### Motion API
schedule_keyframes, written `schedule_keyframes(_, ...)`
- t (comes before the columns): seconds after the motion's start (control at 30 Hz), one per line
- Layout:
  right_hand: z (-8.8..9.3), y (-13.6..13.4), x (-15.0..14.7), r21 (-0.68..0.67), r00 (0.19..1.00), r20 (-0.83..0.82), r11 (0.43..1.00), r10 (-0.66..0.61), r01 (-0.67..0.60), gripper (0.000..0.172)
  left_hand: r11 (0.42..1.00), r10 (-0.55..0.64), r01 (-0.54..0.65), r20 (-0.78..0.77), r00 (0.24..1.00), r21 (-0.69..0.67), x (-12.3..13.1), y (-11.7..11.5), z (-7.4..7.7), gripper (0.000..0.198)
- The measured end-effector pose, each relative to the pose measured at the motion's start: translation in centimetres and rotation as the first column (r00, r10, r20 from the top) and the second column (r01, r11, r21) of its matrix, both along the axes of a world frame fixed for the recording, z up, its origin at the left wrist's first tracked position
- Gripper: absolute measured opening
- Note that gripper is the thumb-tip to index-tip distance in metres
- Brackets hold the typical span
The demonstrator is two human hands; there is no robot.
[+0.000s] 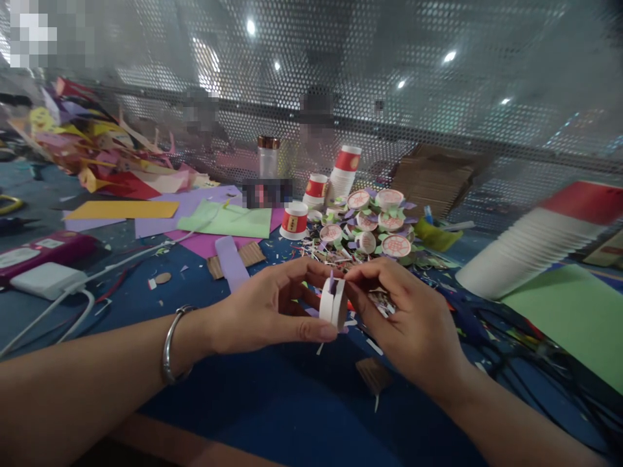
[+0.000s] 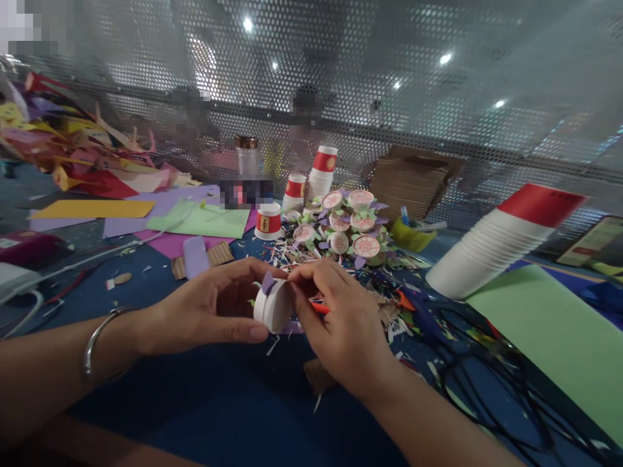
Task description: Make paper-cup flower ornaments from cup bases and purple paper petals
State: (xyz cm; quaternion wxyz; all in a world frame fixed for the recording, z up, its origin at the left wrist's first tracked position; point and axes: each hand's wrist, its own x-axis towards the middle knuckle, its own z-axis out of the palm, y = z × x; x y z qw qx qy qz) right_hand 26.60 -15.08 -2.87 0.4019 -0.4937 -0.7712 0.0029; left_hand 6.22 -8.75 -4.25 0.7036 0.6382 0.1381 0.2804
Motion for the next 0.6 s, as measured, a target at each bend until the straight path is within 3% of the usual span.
schedule_keyframes(0.43,0.08,-0.31,-0.13,0.189,0.992,0.124,0.982,0.006,-0.029,0.008,1.0,-0.022,0.022,-0.05,0.999,0.004,-0.07,0.01,0.53,0.052)
schedule_keyframes(0.6,0.26,-0.66,-0.26,0.241,0.982,0.187,0.969,0.017,-0.063,0.009,0.984,0.015,-0.014,-0.005,1.0,0.179,-0.21,-0.22,0.23,0.054)
